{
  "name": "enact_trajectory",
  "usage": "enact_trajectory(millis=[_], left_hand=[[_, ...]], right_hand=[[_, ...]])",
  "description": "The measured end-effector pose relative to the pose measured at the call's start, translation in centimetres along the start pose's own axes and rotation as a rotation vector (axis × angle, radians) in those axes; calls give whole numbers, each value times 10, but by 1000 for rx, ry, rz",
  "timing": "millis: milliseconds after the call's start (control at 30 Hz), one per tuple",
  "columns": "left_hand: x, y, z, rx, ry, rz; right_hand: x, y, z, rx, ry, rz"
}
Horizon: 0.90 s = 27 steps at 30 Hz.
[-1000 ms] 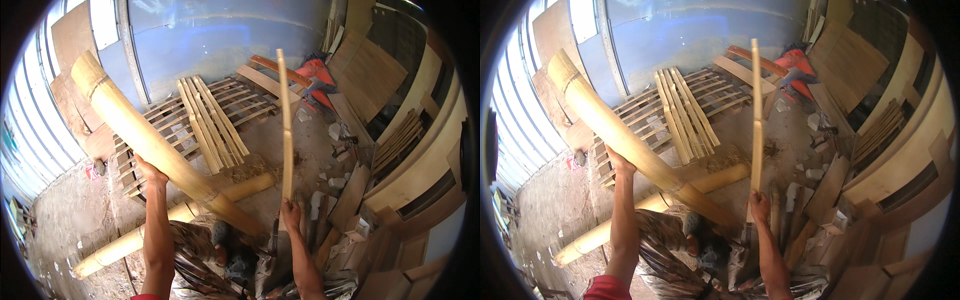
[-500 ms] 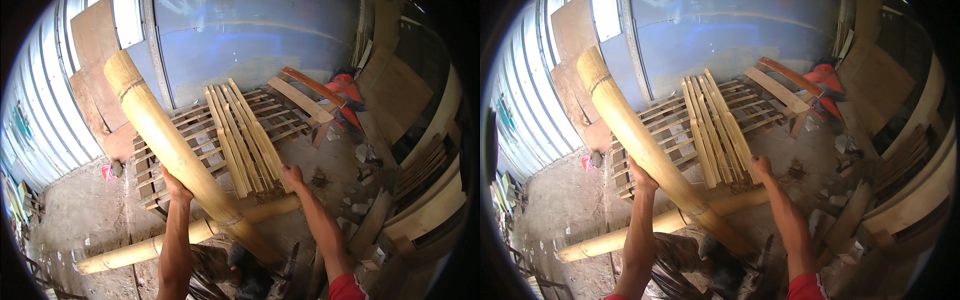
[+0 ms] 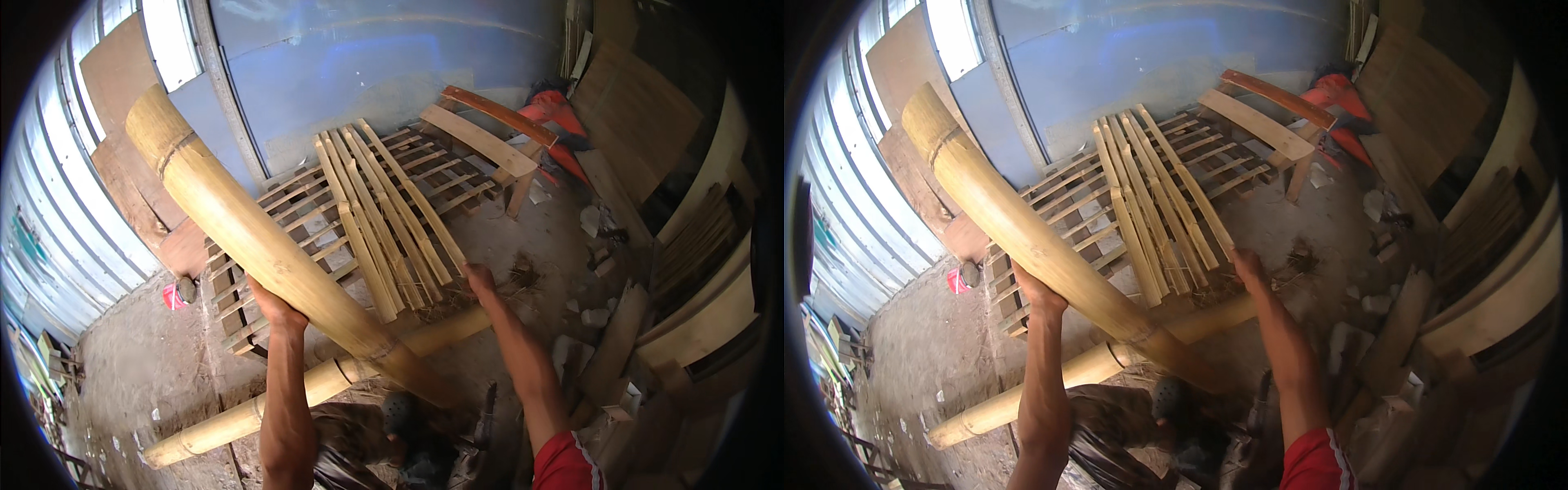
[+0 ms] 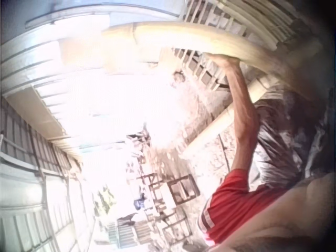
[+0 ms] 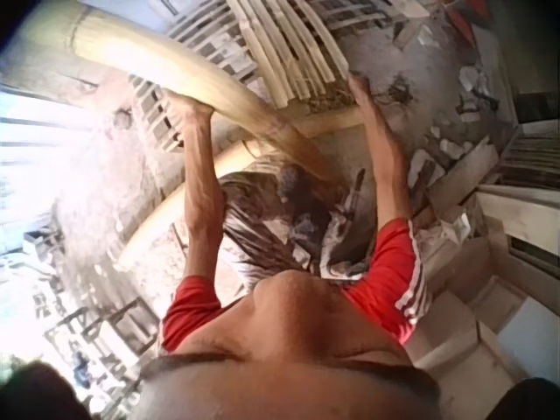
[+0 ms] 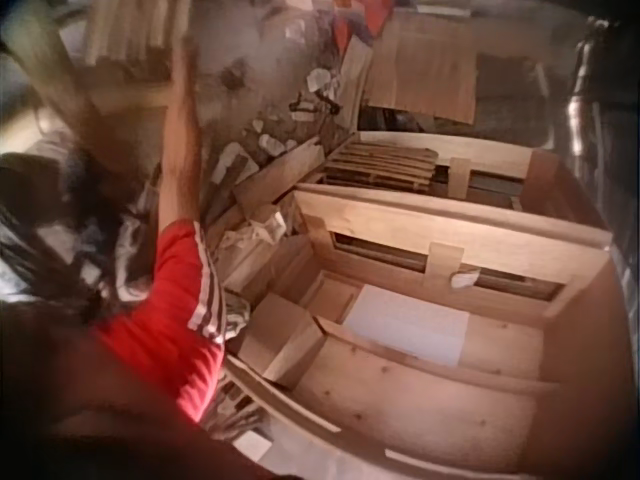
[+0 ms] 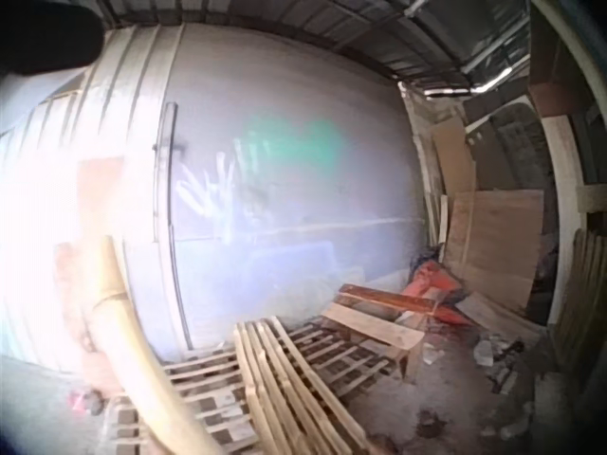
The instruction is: The person splits a bamboo segment into thin strips using a metal wedge and a wooden mallet. The person repeatedly positions the wedge and strikes it to separate the bamboo, then gathers the resulting strips.
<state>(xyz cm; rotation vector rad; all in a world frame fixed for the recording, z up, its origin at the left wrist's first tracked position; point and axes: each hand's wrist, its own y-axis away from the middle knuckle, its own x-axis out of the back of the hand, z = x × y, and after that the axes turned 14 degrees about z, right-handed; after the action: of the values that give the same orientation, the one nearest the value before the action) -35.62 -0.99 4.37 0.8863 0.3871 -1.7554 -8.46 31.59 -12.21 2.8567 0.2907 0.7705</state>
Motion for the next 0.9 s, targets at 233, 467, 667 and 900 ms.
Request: enact_trajectory(millis=[233,467,667,900], left_hand=[[-5,0,-6,-25,24,-58],[-4,-2,-9,8,17,-87],[-7,-5,-14,26,23,-51],[-2,-2,-4,19,32,-80]], right_hand=[[-21,17,-15,36,-134,57],[-27,13,-8,70,-140,22],[-66,67,30,-145,-440,238],[-109,96,-34,-280,-711,429]])
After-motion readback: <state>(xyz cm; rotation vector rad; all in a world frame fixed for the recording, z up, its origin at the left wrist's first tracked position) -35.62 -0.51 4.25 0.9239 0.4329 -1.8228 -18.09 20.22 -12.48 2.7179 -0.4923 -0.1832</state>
